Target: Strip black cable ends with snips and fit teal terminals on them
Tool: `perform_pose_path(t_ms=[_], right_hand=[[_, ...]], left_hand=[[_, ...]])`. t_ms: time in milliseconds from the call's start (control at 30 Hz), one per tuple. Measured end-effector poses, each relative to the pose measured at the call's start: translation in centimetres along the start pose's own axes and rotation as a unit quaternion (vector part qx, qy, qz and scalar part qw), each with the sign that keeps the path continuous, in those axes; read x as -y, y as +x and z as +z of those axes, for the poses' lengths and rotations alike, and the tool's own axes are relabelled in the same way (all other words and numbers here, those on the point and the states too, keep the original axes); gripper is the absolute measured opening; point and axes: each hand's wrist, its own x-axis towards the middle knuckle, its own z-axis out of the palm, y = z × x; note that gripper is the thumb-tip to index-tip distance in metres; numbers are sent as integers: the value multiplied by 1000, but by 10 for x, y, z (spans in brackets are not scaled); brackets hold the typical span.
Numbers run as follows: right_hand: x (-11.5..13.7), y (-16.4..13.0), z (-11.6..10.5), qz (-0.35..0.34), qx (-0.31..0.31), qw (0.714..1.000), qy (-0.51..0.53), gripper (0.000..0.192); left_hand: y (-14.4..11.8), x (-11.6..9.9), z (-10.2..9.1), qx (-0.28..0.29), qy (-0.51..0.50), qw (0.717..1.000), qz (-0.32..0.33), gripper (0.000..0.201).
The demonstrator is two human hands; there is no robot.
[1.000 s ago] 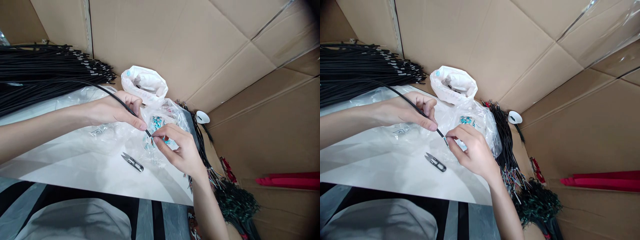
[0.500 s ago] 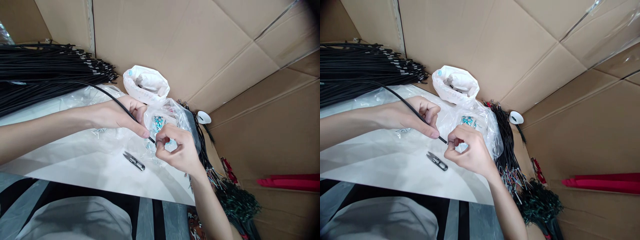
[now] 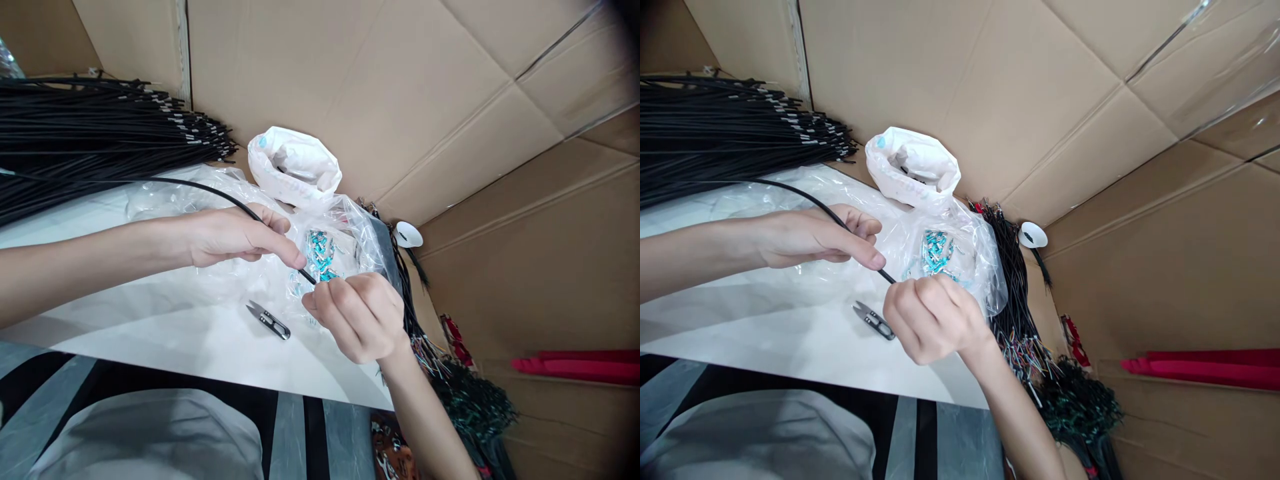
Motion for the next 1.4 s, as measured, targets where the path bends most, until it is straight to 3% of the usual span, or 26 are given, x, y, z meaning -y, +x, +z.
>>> perform_pose_path(t_ms=[67, 167, 233, 300, 433, 567, 800, 1000, 1100, 1267, 1400], right_hand=[[-1, 0, -4, 9, -14, 1000, 24, 10], [-5, 1, -12, 166, -29, 976, 138, 17], [-7, 1, -16, 298, -28, 924, 238, 18], [-8, 0, -17, 380, -20, 868, 320, 17], [-3, 1, -14, 436, 5, 799, 413, 14], [1, 10, -10, 436, 19, 771, 463, 10], [-3, 20, -12, 373, 68, 811, 446, 7], [-13, 26, -12, 311, 100, 817, 475, 11], [-12, 29, -11, 284, 83, 840, 454, 12], [-7, 31, -5, 230, 14, 910, 345, 22], [-9, 33, -4, 170, -3, 932, 320, 26]], left_hand=[[1, 0, -4, -15, -7, 1000, 1, 48], [1, -2, -14, -45, -12, 999, 11, 52], [0, -4, -19, -41, -13, 999, 11, 53], [-2, -5, -19, -26, -16, 1000, 3, 52], [-2, -6, -15, -11, -34, 999, -15, 49], [-2, -5, -15, -14, -45, 999, -20, 50], [-4, -5, -15, 0, -41, 999, -18, 47], [-5, -5, -13, 27, -45, 998, -22, 45], [-6, -5, -13, 30, -50, 998, -26, 43], [-7, -3, -11, 36, -67, 996, -38, 39], [-9, -2, -6, 42, -83, 994, -63, 39]])
